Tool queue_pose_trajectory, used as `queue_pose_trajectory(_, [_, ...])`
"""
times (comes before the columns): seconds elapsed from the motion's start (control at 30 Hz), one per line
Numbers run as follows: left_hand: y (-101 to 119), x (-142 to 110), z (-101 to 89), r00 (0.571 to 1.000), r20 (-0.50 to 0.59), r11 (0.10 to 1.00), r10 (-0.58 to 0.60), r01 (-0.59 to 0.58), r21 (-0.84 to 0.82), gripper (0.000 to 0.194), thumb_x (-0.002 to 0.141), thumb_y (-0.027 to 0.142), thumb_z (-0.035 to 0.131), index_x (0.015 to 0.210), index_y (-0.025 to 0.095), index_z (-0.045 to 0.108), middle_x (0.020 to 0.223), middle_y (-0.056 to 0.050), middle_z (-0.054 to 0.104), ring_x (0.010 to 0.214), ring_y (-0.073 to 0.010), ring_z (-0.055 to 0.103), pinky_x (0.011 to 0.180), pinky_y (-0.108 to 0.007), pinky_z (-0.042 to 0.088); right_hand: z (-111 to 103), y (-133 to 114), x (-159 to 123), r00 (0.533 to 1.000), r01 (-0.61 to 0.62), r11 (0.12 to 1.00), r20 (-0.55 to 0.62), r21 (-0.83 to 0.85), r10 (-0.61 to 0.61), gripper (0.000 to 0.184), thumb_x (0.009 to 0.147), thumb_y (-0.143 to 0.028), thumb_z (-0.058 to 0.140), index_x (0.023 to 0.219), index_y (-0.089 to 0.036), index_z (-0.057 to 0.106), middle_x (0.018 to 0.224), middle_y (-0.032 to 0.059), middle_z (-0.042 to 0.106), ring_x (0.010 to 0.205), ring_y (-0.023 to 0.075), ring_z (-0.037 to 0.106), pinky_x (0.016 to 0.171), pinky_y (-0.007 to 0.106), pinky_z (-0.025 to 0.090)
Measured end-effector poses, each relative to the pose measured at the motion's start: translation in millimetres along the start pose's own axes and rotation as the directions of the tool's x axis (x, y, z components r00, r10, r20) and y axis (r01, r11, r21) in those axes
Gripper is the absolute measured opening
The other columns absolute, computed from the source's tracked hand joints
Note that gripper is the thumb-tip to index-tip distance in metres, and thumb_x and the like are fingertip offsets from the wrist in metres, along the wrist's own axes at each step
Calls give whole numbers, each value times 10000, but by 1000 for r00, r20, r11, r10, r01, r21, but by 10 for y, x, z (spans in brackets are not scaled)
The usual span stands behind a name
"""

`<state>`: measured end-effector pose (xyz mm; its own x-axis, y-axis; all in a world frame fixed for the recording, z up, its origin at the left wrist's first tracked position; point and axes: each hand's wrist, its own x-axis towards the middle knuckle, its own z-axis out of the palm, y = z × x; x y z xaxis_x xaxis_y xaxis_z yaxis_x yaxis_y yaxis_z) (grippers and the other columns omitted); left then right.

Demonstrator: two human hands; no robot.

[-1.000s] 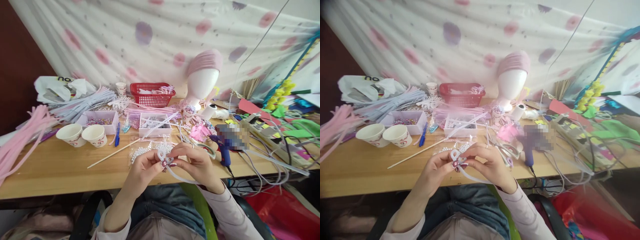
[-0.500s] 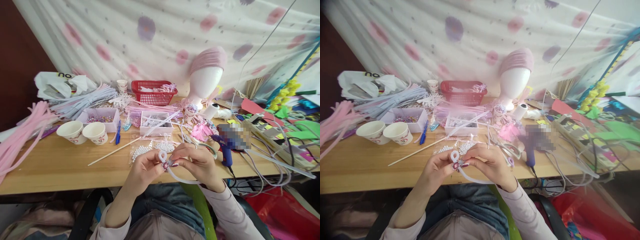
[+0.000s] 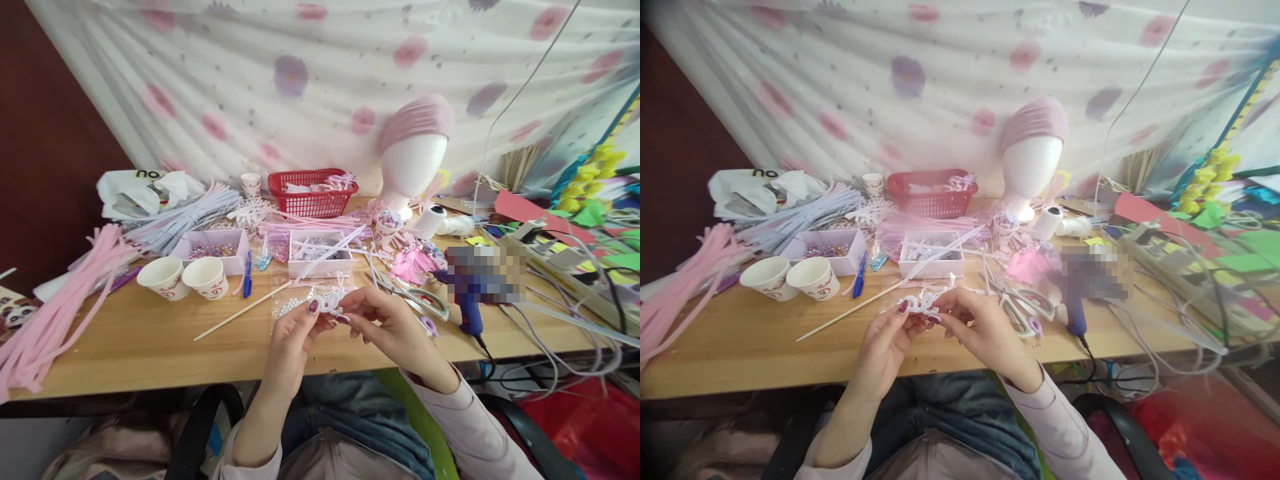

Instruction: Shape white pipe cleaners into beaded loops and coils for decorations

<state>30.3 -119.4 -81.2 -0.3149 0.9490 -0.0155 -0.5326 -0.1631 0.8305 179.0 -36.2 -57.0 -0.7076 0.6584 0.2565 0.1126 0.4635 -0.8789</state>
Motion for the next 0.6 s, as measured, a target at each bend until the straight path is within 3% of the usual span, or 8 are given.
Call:
queue_pose_trajectory(0.3, [-52, 37, 20, 995, -82, 996, 54, -48, 69, 199, 766, 343, 768, 816, 151, 749, 777, -34, 730, 709, -144, 648, 728, -266, 539, -14, -62, 11, 999, 16, 995, 52, -96, -11, 104, 931, -233, 585, 918, -174, 669, 715, 7, 657, 581, 112, 573, 528, 216, 439])
queue_pose_trajectory(0.47, [-79, 6, 68, 998, -67, 999, 20, -16, 52, 248, 739, 387, 783, 770, 148, 722, 732, -30, 704, 694, -139, 611, 702, -251, 499, 19, -53, 4, 996, 21, 997, 91, -68, -15, 132, 934, -204, 547, 854, -168, 646, 703, 7, 647, 615, 126, 591, 558, 221, 438])
queue_pose_trajectory(0.6, [-93, -5, 86, 994, -80, 991, 78, -68, 118, 268, 767, 425, 759, 786, 172, 673, 751, -8, 667, 758, -140, 595, 750, -239, 468, -11, -54, -12, 997, 53, 993, 59, -102, -47, 122, 933, -262, 589, 850, -177, 613, 758, 15, 645, 704, 148, 591, 638, 242, 450])
